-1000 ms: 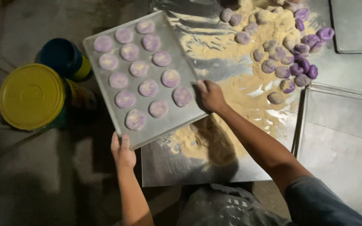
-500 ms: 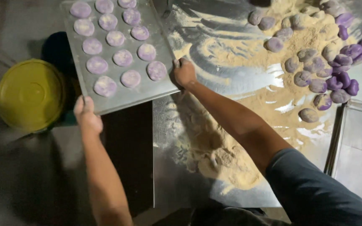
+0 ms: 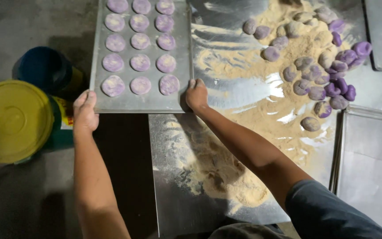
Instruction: Shaping portions of purple dough, coating them in flour, and placing them onto baking trays, followed by marking them with a fork.
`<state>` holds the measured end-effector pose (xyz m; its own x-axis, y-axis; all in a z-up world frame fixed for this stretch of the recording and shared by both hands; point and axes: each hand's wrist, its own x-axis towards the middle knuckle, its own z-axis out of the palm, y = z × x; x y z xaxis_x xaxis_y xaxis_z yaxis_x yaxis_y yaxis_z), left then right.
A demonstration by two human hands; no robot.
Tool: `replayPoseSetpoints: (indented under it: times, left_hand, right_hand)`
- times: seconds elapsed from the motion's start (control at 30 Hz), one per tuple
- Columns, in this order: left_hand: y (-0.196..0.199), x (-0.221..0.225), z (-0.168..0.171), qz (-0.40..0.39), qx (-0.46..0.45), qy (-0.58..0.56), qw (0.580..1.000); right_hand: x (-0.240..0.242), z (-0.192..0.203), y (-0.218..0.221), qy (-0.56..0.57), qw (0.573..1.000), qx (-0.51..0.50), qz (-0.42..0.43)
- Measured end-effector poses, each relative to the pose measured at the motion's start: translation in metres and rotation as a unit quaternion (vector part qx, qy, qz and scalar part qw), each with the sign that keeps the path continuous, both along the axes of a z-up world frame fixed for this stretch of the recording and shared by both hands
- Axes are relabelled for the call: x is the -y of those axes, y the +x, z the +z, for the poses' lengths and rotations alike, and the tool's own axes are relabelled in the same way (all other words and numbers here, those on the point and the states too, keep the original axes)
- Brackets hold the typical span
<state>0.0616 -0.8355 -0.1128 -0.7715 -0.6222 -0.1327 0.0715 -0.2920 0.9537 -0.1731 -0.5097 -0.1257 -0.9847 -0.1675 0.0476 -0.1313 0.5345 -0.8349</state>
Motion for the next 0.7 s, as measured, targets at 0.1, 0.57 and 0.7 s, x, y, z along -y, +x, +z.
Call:
replayPoseSetpoints:
  times: [0.1, 0.57, 0.7]
  left_hand:
    - [-0.019, -0.01, -0.01, -0.047, -0.004, 0.009, 0.999]
    - [-0.067, -0.058, -0.018, -0.013, 0.157, -0.058, 0.986]
    - [-0.053, -0.055, -0.018, -0.011, 0.127, -0.013, 0.992]
  right_hand:
    - [-0.031, 0.009, -0.008, 0.047, 0.999, 0.023, 0.0]
    - [-0.096, 0.067, -0.054, 0.281, 0.941, -0.022, 0.186]
    - [-0.159, 0.12, -0.01, 0.123, 0.974, 0.036, 0.188]
